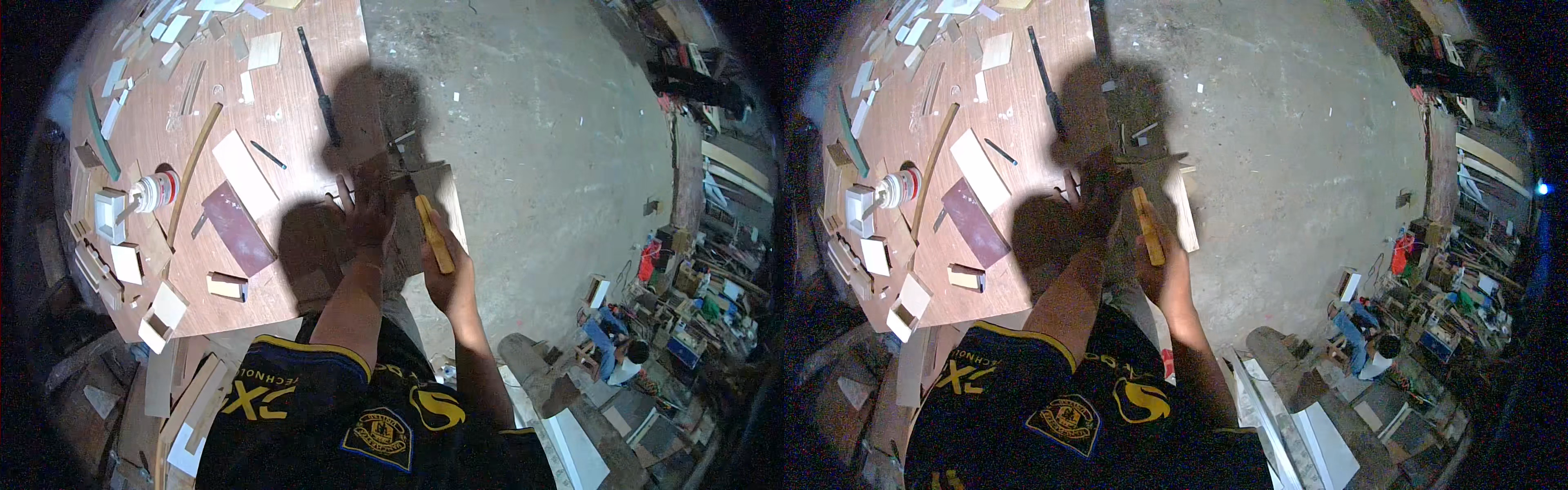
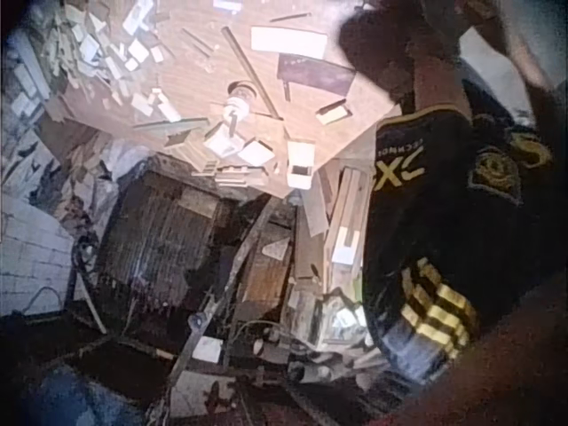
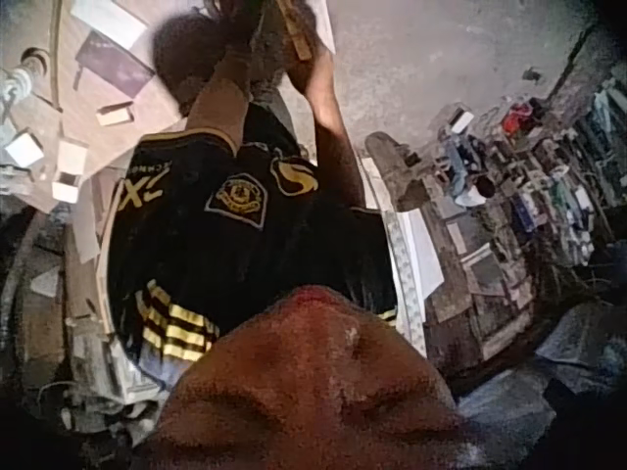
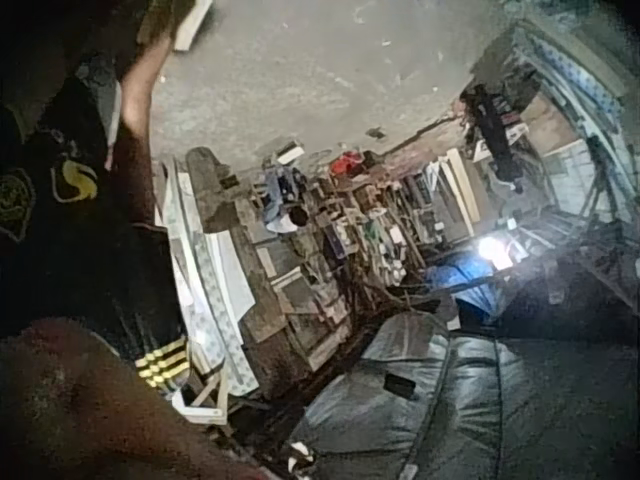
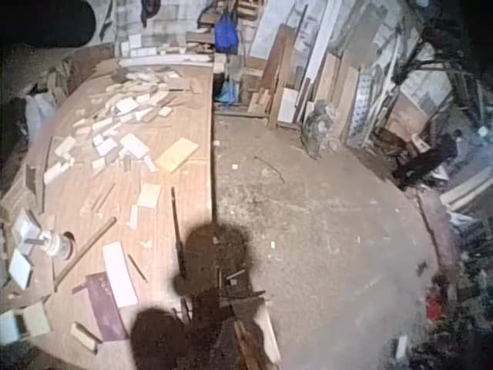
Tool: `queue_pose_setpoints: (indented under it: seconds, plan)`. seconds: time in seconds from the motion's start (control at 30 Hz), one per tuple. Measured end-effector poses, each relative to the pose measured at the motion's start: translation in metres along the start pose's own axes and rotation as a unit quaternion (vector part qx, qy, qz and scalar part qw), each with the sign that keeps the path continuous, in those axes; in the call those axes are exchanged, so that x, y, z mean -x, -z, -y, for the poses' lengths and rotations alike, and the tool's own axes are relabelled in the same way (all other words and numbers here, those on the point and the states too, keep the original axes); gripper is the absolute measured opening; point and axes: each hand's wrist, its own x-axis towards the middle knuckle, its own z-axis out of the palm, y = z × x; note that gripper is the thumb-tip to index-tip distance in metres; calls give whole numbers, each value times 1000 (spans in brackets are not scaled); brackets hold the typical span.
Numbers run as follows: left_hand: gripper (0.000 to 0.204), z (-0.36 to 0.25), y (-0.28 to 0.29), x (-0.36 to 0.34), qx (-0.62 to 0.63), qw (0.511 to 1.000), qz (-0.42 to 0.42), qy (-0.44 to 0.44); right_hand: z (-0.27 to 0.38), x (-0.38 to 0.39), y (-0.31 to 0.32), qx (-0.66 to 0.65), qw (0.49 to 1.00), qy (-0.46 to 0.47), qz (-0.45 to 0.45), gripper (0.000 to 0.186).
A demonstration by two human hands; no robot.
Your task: The person is sawing a piece of wood into two pieces and then sanding the edges of the wood.
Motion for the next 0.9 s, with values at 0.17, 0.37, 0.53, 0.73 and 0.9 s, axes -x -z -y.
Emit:
queue_pose_setpoints:
  seconds: [0.17,0.37,0.53,0.73,0.9]
  plan:
    - [46,3,5,-9,39,987,151,43,-7,5,-5,2,999,24,-36,46]
    - [44,10,-25,-9,27,981,-145,-127,-6,2,-4,-101,993,-40,-51,46]
    - [53,21,-29,-4,-10,985,-50,-166,-10,-2,-7,23,997,61,-52,44]
    - [42,10,8,80,159,892,321,-276,-3,-1,-8,47,997,29,-63,42]
    - [20,47,-68,183,276,695,378,-546,-23,-7,-5,17,994,88,-70,42]
